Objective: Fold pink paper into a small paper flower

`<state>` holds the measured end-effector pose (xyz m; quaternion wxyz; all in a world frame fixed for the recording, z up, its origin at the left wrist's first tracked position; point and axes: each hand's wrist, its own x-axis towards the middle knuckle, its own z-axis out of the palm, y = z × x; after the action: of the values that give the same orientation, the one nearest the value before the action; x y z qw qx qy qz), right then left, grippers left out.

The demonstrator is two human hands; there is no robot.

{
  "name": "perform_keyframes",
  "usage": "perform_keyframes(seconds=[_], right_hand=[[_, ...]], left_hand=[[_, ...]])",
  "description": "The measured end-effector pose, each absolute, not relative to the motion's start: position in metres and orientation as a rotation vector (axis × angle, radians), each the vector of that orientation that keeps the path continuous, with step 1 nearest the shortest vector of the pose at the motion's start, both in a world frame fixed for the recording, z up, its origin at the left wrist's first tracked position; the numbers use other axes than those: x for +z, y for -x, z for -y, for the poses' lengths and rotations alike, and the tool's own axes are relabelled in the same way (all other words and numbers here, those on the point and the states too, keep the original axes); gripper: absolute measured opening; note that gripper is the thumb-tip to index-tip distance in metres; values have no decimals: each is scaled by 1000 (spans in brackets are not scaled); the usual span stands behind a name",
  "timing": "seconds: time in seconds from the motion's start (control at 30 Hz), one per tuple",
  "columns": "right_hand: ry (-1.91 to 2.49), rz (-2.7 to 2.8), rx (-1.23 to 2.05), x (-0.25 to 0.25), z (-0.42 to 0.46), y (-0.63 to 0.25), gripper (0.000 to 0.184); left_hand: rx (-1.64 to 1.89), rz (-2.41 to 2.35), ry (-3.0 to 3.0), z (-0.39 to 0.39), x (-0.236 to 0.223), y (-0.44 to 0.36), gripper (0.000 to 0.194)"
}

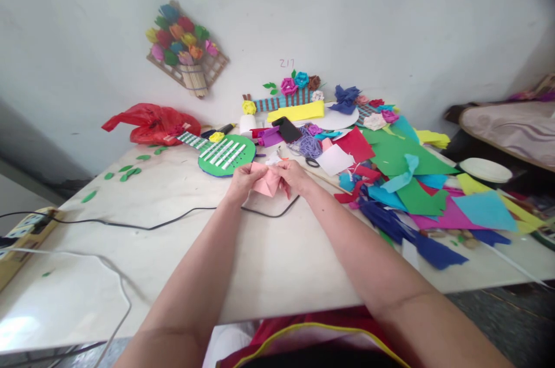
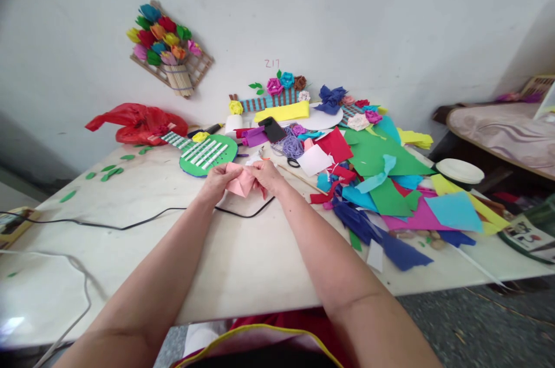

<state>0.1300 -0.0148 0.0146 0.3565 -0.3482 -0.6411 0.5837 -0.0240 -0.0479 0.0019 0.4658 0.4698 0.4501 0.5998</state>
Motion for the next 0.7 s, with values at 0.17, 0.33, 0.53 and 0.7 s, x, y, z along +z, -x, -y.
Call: perform_keyframes(seconds=[0.17, 0.33, 0.53, 0.7], right_hand=[[902, 1712, 1345, 16, 13, -131, 36], [850, 1761, 1066, 14, 10, -125, 22], [798, 1717, 1104, 7, 6, -118, 22], [786, 1616, 1212, 8, 9, -117, 20]], left_hand=[[1427, -1133, -1191, 49, 3, 24, 32], [1336, -1222, -1356, 50, 2, 23, 30], [1280, -1284, -1455, 50, 3, 21, 28], [1274, -1336, -1471, 51, 5, 20, 31]])
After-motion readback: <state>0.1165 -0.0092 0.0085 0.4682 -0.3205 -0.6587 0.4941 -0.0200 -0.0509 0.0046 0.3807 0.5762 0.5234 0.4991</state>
